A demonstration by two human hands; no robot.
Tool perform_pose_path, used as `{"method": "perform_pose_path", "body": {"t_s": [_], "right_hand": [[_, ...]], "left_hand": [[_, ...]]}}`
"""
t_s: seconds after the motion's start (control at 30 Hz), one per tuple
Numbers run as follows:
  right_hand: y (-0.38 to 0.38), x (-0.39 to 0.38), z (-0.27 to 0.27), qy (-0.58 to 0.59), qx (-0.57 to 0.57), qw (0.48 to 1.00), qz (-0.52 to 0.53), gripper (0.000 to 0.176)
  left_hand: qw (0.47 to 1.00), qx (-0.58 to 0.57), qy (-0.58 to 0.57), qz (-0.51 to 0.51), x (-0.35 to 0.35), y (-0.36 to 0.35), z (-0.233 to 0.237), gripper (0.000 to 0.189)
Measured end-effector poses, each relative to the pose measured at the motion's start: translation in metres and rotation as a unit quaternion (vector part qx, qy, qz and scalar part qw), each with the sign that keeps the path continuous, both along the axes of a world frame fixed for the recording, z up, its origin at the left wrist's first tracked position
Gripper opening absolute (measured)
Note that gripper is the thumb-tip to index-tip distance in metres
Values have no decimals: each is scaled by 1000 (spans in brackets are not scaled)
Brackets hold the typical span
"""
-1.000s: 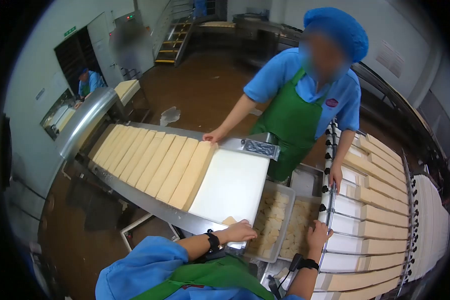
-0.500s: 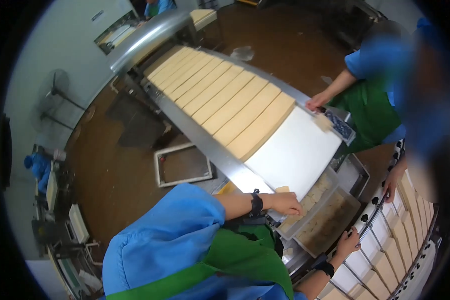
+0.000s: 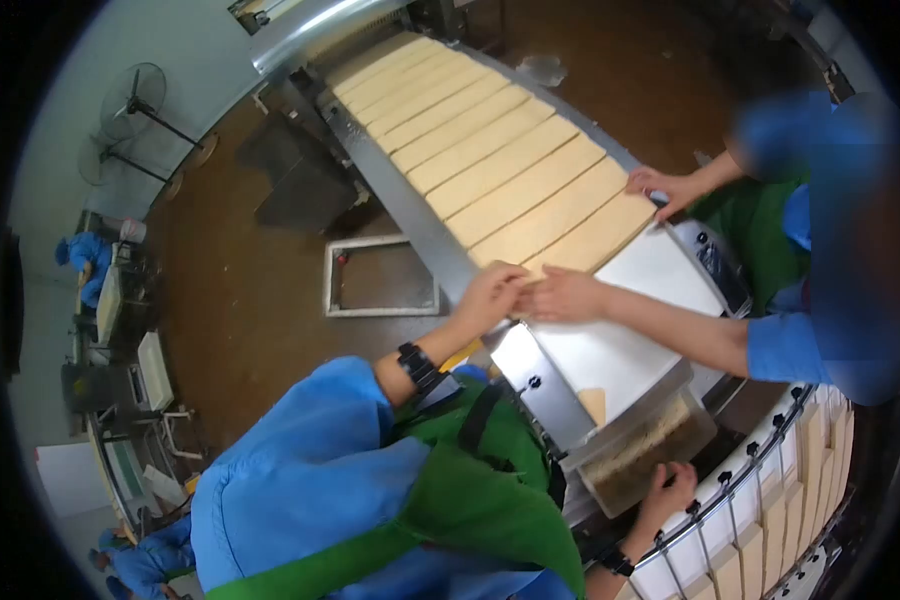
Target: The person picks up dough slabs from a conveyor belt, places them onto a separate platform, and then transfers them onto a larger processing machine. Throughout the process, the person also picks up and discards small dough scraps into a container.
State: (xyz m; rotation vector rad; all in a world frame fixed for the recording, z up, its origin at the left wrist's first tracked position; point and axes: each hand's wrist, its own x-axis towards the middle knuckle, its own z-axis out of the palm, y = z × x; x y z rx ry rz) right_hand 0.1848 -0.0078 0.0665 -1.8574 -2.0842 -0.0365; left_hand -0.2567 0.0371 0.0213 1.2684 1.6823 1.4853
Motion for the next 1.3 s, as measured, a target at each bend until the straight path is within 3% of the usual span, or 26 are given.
{"method": "perform_pose_path", "body": {"t_s": [0.07, 0.13, 0.2, 0.3, 0.33, 0.5, 0.6, 0.8, 0.87, 0.9, 1.1, 1.17, 1.27, 1.3], "right_hand": [[14, -39, 4, 146, -110, 978, 99, 12], [27, -92, 17, 242, -168, 947, 129, 8], [45, -143, 41, 264, -243, 920, 160, 7], [77, -209, 63, 243, -181, 912, 276, 7], [94, -232, 71, 278, -171, 885, 332, 10], [178, -299, 15, 187, -79, 925, 321, 36], [226, -333, -30, 44, -102, 975, 192, 64], [315, -382, -58, -11, -166, 986, 26, 67], [327, -390, -45, -12, -252, 968, 5, 68], [328, -391, -42, -10, -294, 956, -5, 68], [307, -349, -18, 80, -267, 953, -116, 71], [290, -309, -9, 102, -247, 946, -182, 75], [265, -238, -8, 126, -216, 924, -290, 79], [254, -214, -14, 106, -185, 936, -281, 84]], "left_hand": [[984, -55, 120, 122, -24, 0, -9, 27], [972, -108, 159, 137, -39, -1, -14, 33], [964, -157, 173, 125, -49, 1, -20, 40], [961, -209, 172, 58, -48, 11, -22, 53], [957, -225, 180, 38, -46, 14, -18, 57], [915, -305, 265, -7, -32, 25, 7, 73], [890, -329, 316, -27, -30, 28, 5, 78], [834, -341, 428, -72, -34, 28, -11, 87], [822, -346, 443, -84, -34, 29, -5, 89], [828, -341, 437, -83, -33, 29, -5, 88], [895, -251, 361, -83, -33, 29, -4, 82], [904, -169, 371, -132, -32, 32, -7, 79], [923, -173, 193, -283, -14, 46, 10, 73], [923, -200, 182, -275, -2, 47, 2, 73]]}}
